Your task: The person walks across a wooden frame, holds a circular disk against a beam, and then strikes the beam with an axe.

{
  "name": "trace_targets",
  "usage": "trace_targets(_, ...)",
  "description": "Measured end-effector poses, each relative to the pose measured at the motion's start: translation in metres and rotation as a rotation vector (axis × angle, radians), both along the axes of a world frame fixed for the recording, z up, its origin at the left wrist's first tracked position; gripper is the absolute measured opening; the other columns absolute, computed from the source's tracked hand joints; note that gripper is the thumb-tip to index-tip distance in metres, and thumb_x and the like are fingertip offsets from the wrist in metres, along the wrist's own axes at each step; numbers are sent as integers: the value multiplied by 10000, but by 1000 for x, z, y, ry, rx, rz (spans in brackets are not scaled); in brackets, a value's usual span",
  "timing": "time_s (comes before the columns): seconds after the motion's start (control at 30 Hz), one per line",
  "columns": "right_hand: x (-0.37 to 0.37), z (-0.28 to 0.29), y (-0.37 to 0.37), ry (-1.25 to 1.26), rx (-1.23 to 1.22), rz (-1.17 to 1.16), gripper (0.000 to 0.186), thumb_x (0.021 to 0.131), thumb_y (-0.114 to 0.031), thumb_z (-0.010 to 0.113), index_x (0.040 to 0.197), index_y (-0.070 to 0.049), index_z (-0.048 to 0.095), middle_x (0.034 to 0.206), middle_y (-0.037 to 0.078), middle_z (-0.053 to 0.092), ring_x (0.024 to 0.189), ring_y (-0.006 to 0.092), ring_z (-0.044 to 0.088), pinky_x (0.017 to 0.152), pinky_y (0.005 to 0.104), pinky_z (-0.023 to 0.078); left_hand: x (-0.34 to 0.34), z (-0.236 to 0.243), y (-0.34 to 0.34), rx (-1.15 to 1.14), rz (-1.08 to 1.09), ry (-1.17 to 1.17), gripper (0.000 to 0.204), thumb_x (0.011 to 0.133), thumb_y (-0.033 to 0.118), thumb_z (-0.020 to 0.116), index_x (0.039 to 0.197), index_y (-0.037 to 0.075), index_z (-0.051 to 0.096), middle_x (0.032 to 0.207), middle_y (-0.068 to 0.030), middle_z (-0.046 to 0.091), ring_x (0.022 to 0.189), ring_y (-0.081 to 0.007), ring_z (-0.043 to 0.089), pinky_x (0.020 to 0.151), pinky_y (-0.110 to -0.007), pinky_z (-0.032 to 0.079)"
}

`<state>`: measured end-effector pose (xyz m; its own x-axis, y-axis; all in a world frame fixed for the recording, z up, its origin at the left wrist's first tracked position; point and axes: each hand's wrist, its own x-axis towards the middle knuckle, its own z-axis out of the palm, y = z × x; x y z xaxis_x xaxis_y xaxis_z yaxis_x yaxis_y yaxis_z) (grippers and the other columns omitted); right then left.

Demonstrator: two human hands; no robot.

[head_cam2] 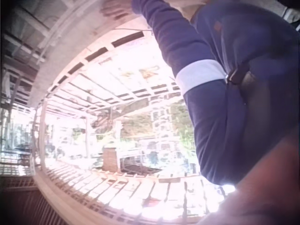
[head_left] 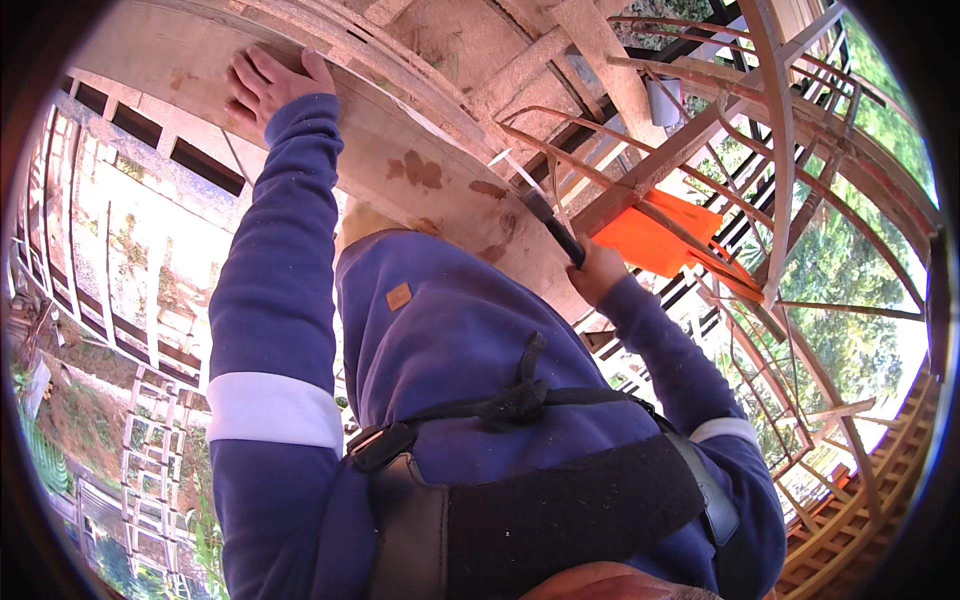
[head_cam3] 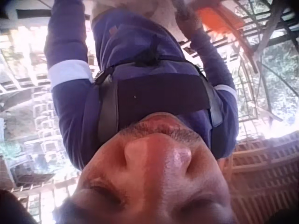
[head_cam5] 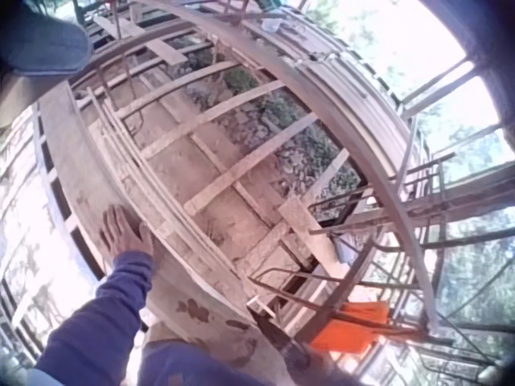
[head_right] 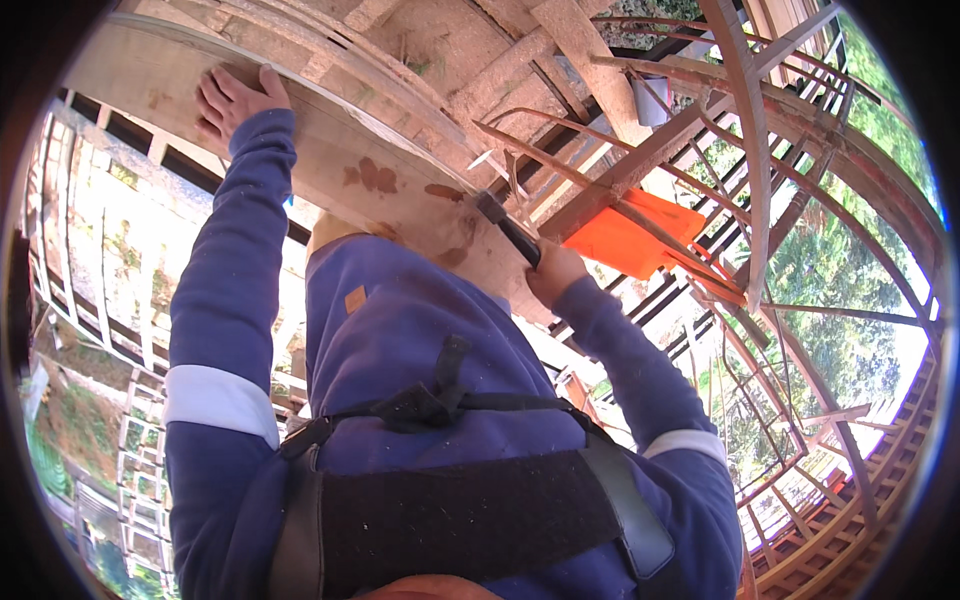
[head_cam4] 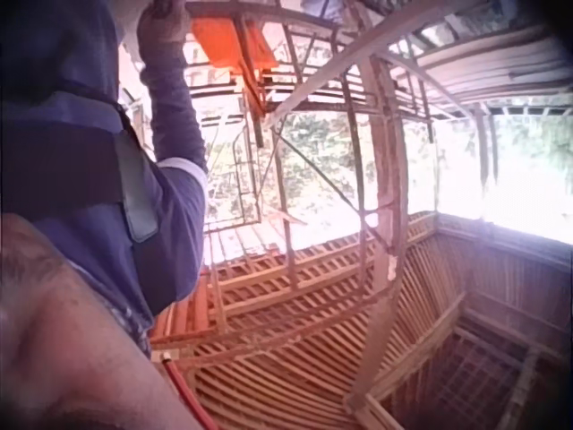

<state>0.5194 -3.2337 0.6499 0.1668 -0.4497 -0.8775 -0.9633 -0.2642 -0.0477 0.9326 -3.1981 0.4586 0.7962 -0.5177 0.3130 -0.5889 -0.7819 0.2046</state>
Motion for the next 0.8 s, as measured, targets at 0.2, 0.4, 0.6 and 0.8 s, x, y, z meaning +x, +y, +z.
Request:
trace_targets(0.2, -83, -49, -14, -25, 127, -127, 146, 790, -89, 629, 911, -20, 586, 700, 170, 634, 618, 321, 662, 589, 439, 542, -2, 0, 3, 89, -15, 55, 798, 874, 547, 548, 1466, 36, 389, 1562, -167, 337, 1473, -357, 255, 1170, -616, 171)
trace_targets(0.4, -64, -36, -52, 42, 366, -427, 124, 823, -97, 690, 853, -45, 582, 632, 43, 586, 495, 151, 593, 460, 320, 512, 3, 1, -2, 75, 22, 28, 816, 879, 564, 538, 1483, 43, 362, 1564, -169, 334, 1471, -355, 256, 1168, -616, 172)
trace_targets(0.6, 21, 53, -26, -487, -20, -254, 91, 858, -71, 665, 913, -24, 611, 719, 100, 606, 696, 192, 625, 651, 335, 501, 2, -5, 0, 22, 5, -39, 807, 879, 572, 533, 1480, 57, 377, 1561, -158, 341, 1463, -354, 266, 1158, -606, 187)
trace_targets(0.8, 19, 61, -6, -1072, -348, -350, 89, 930, 14, 575, 997, -34, 541, 774, 85, 613, 664, 189, 607, 644, 343, 533, 5, -6, -1, 42, 18, -27, 799, 880, 589, 537, 1472, 73, 392, 1552, -143, 362, 1456, -349, 281, 1161, -598, 191)
